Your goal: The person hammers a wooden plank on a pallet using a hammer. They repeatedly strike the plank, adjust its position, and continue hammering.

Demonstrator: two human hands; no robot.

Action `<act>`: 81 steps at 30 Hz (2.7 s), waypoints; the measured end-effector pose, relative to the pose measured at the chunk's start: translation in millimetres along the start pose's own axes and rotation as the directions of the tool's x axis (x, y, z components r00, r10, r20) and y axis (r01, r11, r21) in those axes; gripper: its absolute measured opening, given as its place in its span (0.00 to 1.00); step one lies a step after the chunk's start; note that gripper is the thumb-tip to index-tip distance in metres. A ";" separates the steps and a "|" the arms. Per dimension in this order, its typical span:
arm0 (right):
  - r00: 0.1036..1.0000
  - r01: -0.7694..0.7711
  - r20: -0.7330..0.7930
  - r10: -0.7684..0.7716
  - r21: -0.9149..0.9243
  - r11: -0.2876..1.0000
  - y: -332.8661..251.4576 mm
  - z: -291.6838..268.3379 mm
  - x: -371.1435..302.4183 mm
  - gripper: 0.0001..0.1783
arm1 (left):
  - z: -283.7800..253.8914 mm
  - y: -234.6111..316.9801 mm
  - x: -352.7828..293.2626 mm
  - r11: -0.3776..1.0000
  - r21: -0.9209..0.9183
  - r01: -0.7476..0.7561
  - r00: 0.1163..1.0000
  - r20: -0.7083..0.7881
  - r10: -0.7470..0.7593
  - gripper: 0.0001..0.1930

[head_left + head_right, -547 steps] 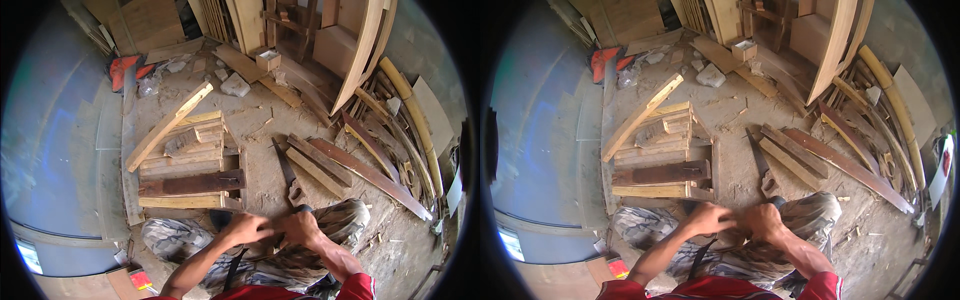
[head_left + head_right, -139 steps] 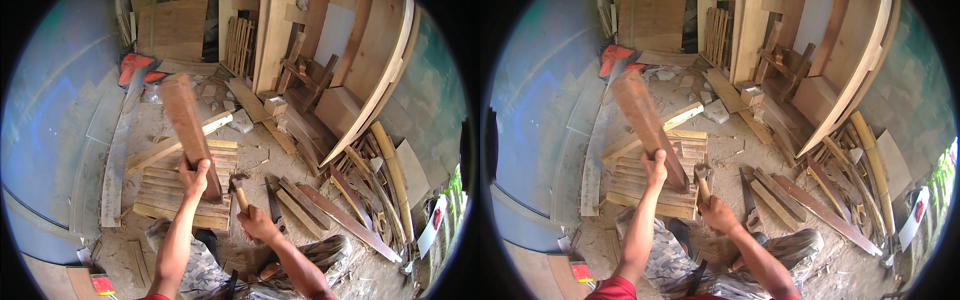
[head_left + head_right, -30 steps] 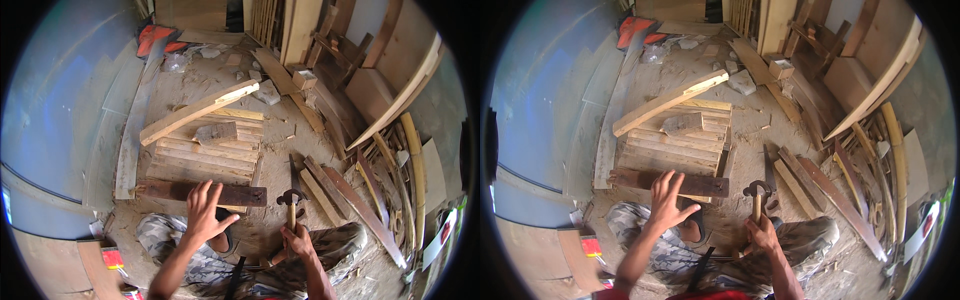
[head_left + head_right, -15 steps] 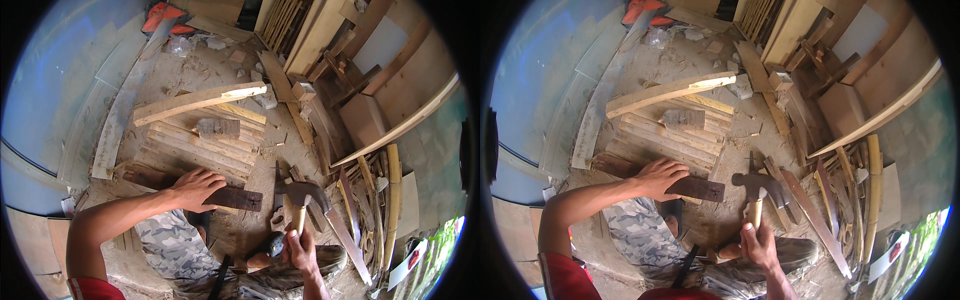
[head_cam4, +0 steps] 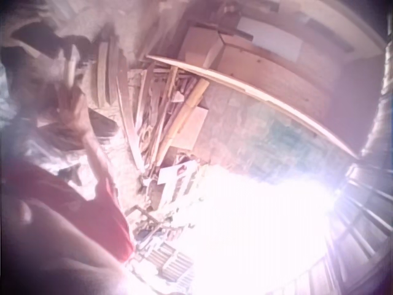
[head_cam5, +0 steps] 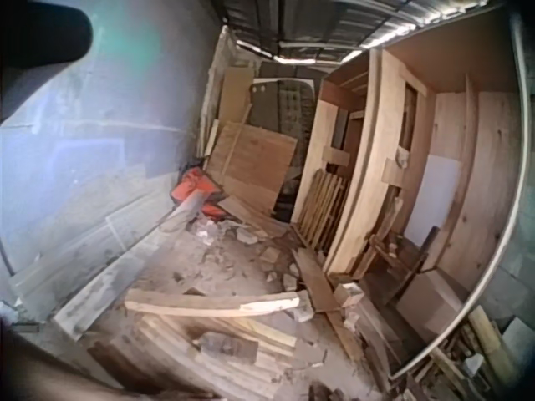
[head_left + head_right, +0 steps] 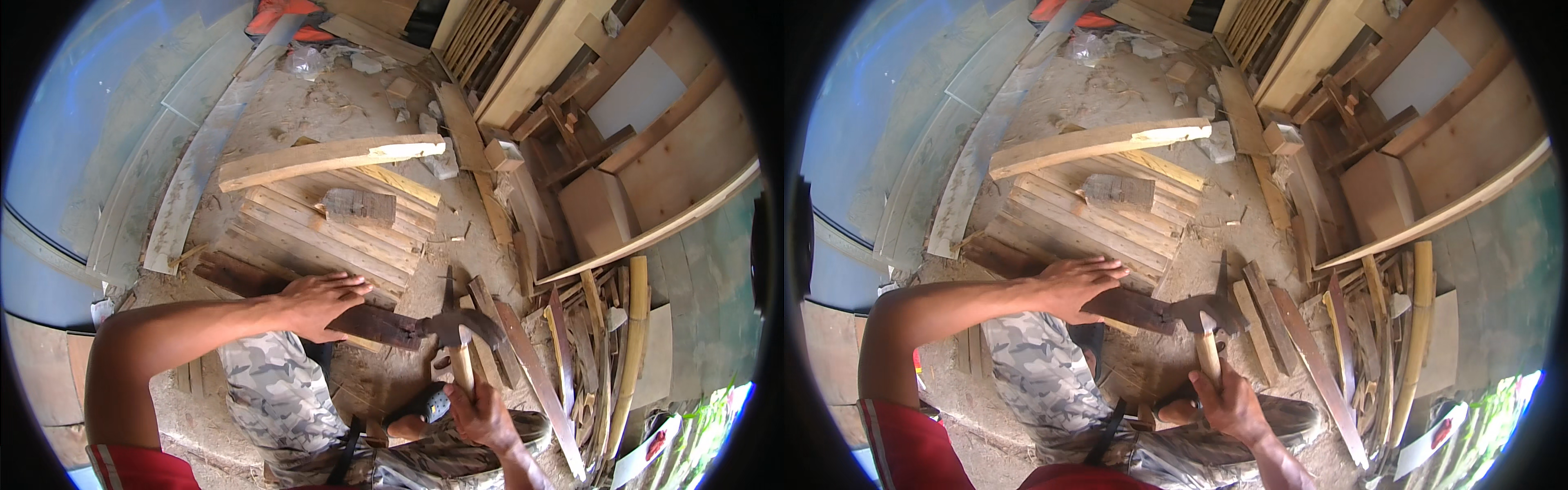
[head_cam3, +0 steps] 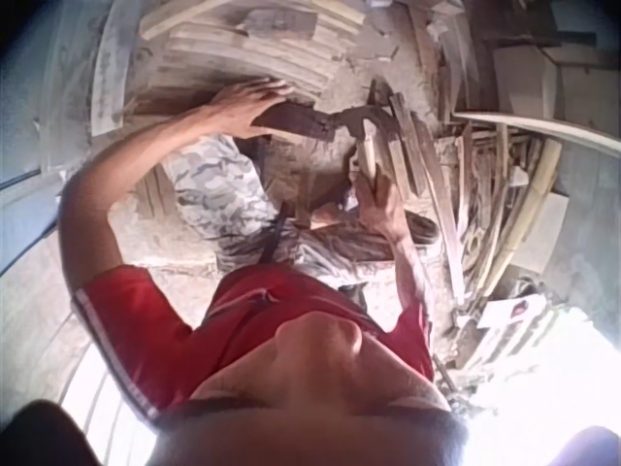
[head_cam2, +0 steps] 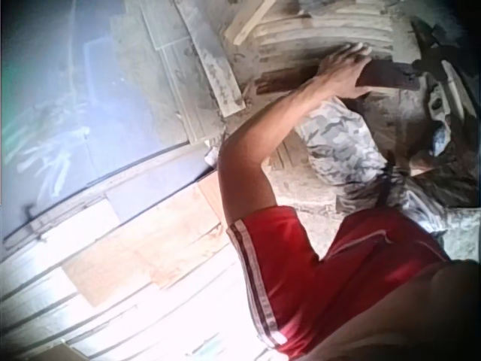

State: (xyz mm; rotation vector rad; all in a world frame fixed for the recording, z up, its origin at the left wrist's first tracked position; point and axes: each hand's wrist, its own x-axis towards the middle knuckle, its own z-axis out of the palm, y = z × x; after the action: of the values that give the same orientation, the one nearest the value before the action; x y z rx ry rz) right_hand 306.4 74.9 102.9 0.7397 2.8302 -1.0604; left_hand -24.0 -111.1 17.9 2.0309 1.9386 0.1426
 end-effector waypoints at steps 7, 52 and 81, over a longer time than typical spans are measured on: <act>0.976 0.075 -0.212 0.057 0.569 0.819 -31.7 -27.0 1.9 0.13 | 0.0 0.5 -2.6 0.999 -0.040 0.018 0.999 0.034 -0.016 0.45; 0.882 -0.431 0.221 0.416 0.023 0.902 -46.4 -50.7 14.6 0.25 | -5.6 1.4 -2.8 0.999 -0.024 0.035 0.999 0.033 -0.034 0.44; 0.969 -0.065 -0.161 0.186 0.563 0.824 -43.5 -2.0 6.7 0.09 | 2.3 0.6 4.0 0.999 -0.030 0.017 1.000 -0.025 -0.018 0.43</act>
State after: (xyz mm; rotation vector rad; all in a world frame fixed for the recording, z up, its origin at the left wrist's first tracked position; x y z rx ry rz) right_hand 281.4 50.5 129.8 1.1153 2.5709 -1.9196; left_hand -22.4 -107.6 15.3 2.0018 1.9574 0.1935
